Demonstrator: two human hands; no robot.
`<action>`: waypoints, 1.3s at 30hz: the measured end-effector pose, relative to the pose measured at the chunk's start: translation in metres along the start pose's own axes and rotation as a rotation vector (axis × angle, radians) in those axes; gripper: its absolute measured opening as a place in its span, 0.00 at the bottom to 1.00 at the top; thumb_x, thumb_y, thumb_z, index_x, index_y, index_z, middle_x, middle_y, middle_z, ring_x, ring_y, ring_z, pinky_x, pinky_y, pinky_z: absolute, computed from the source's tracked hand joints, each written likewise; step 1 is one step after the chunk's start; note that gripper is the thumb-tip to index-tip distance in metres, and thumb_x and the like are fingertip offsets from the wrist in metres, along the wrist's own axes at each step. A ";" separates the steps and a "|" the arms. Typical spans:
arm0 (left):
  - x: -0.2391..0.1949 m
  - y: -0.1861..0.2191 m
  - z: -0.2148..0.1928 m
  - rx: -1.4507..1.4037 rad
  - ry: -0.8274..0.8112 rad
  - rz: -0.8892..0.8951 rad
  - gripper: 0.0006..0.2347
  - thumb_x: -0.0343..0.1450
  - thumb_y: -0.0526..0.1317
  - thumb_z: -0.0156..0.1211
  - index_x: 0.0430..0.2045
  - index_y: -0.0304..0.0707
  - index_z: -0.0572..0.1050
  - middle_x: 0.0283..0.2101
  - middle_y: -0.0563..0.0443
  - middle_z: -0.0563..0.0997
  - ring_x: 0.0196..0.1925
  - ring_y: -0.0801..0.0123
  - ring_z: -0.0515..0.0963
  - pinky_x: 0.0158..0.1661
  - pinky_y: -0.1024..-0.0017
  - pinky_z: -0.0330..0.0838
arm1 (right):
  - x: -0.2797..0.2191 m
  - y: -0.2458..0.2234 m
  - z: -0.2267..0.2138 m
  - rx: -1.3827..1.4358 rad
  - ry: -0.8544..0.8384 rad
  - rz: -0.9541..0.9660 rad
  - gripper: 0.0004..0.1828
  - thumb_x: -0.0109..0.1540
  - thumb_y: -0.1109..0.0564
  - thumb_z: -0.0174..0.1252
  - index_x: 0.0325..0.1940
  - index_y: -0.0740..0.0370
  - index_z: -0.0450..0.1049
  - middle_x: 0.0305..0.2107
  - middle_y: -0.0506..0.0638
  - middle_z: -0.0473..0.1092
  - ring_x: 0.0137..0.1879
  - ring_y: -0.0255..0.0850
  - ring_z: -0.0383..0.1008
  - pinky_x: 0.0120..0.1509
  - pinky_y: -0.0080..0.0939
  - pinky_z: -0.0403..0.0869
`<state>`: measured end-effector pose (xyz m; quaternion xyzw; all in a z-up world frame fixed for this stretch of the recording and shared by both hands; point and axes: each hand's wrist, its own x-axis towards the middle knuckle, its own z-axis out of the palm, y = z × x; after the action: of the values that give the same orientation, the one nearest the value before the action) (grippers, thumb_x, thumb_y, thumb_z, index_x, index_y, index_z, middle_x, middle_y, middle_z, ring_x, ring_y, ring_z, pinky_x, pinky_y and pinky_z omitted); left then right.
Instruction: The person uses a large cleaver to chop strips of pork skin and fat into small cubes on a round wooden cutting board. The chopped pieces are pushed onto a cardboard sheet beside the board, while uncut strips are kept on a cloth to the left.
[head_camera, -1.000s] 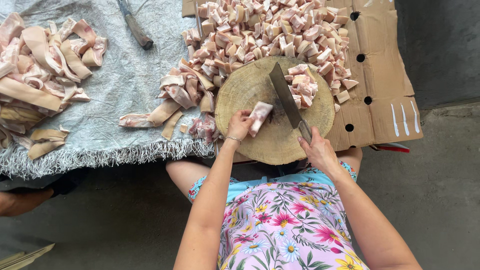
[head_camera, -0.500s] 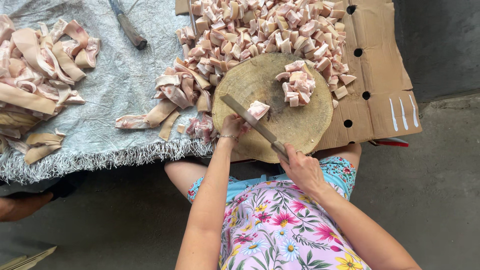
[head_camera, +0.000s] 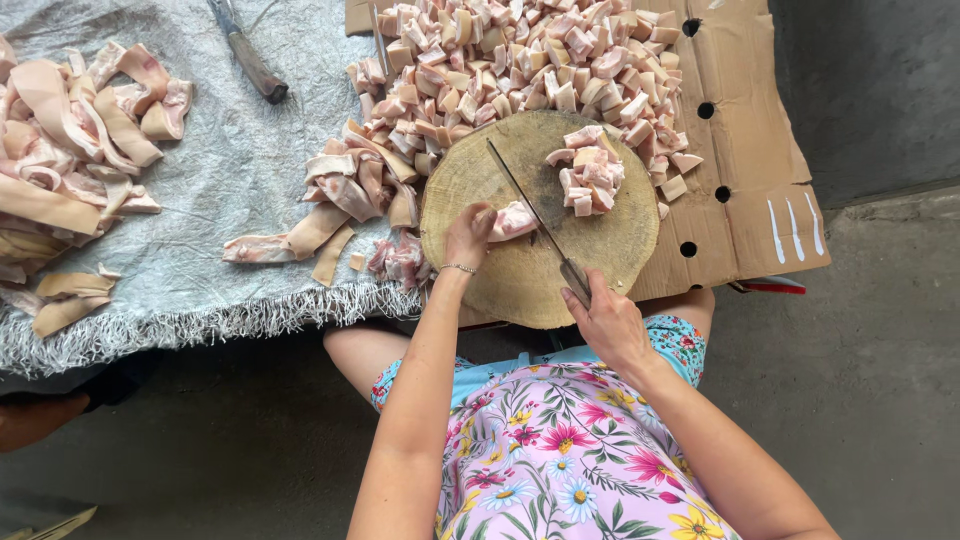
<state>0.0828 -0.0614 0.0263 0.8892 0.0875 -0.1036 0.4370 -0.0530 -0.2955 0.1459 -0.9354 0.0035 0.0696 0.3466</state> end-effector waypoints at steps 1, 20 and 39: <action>-0.001 -0.003 0.000 -0.010 0.035 -0.001 0.16 0.71 0.46 0.63 0.48 0.35 0.79 0.37 0.36 0.84 0.40 0.53 0.83 0.44 0.60 0.75 | 0.002 0.000 0.002 0.023 -0.002 0.007 0.23 0.67 0.46 0.56 0.59 0.62 0.64 0.30 0.70 0.76 0.36 0.70 0.76 0.39 0.65 0.73; -0.017 0.000 -0.006 -0.101 0.098 -0.049 0.11 0.66 0.38 0.64 0.37 0.30 0.78 0.34 0.37 0.84 0.38 0.51 0.86 0.43 0.61 0.77 | 0.016 -0.029 -0.017 0.278 0.276 -0.077 0.21 0.67 0.48 0.54 0.56 0.63 0.59 0.22 0.65 0.74 0.26 0.62 0.79 0.31 0.60 0.75; -0.018 -0.012 -0.016 -0.088 0.137 0.046 0.08 0.66 0.36 0.62 0.35 0.31 0.80 0.34 0.39 0.84 0.37 0.51 0.85 0.42 0.60 0.77 | 0.052 -0.025 -0.042 0.249 -0.118 0.231 0.21 0.67 0.44 0.53 0.54 0.63 0.66 0.13 0.55 0.70 0.16 0.42 0.72 0.23 0.47 0.71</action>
<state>0.0648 -0.0427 0.0318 0.8760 0.1012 -0.0285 0.4708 0.0052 -0.3019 0.1867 -0.8729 0.0992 0.1628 0.4490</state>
